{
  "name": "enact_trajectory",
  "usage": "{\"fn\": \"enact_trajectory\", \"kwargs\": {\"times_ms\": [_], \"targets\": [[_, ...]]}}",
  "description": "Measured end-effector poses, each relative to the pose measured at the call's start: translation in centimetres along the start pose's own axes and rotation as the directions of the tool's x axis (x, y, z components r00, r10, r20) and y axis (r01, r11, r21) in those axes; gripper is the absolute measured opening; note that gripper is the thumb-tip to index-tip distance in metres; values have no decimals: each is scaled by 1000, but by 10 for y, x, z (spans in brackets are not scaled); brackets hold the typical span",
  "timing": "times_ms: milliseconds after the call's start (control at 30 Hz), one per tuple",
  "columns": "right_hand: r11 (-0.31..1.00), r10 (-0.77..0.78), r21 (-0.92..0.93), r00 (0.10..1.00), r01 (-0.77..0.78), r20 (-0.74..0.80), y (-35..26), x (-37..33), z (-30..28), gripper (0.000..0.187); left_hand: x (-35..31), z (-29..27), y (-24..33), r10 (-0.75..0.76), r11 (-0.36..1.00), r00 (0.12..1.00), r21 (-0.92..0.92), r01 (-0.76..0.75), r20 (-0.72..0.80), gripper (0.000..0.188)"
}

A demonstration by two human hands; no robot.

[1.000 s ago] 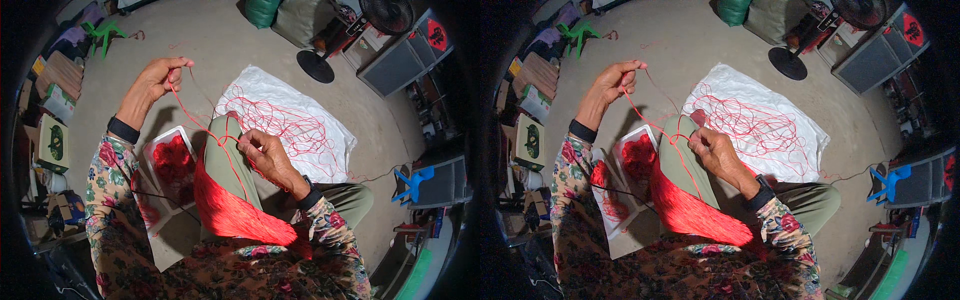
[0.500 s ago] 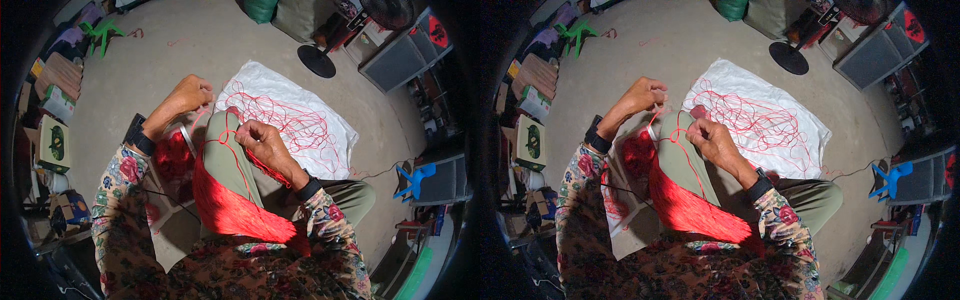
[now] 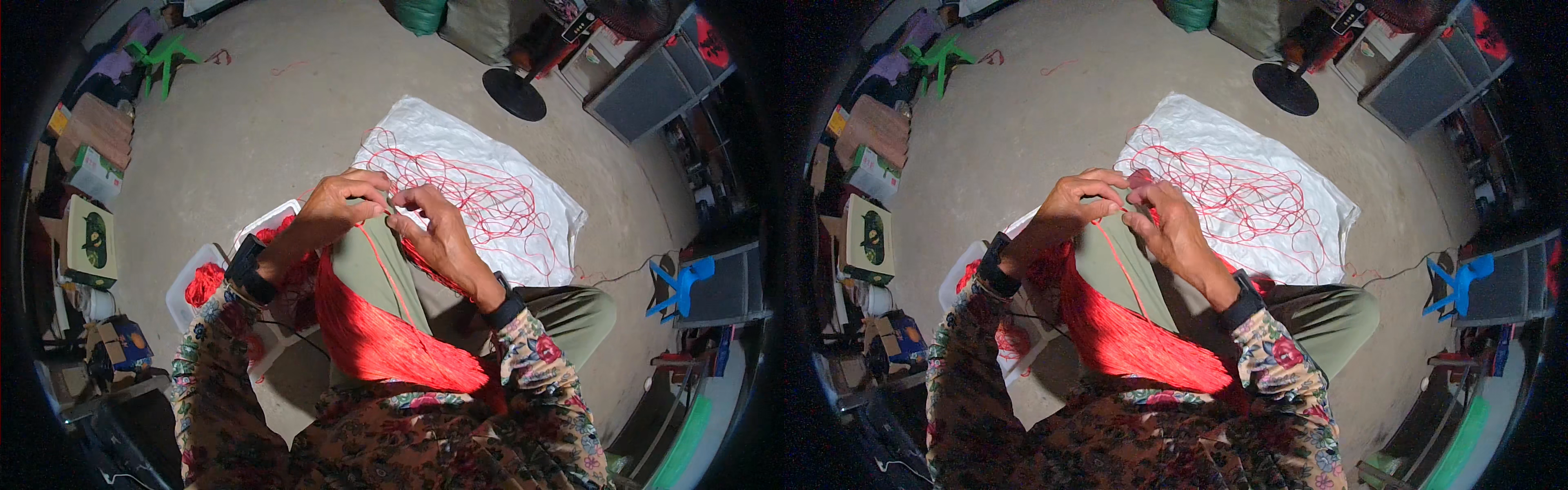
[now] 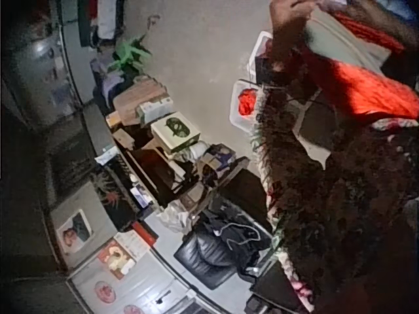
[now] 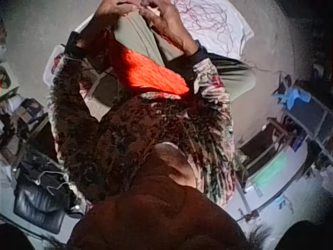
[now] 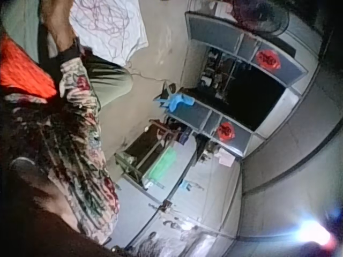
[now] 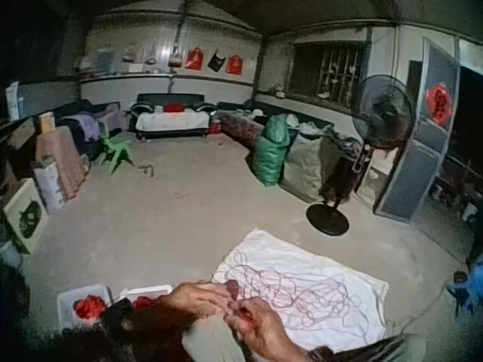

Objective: The person ties a bundle of red thread by hand, places it into a plastic bin, and then wraps a long length of thread around their legs before cutting it with shears.

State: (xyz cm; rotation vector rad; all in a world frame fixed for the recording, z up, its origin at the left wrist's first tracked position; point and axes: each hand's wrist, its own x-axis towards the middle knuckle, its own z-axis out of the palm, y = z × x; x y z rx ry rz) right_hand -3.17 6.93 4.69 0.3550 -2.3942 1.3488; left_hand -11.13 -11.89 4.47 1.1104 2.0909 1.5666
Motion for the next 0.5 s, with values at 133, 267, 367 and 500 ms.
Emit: {"fn": "enact_trajectory", "kwargs": {"times_ms": [133,267,367,500], "targets": [[984,93,-169,968,-54,233,-38,-23,-12,29,-6,-5,-1,15,999,999,-28,-16,-30,18],[964,141,-256,947,-65,289,-37,-42,-4,25,-2,0,3,6,998,999,-62,-8,-37,16],[977,177,-174,926,-123,333,-44,-46,-13,19,-5,-3,7,10,1000,999,12,-10,-48,15],[837,304,238,782,-492,544,-71,-64,-39,12,-6,-7,8,27,984,1000,174,-24,-16,17]]}}
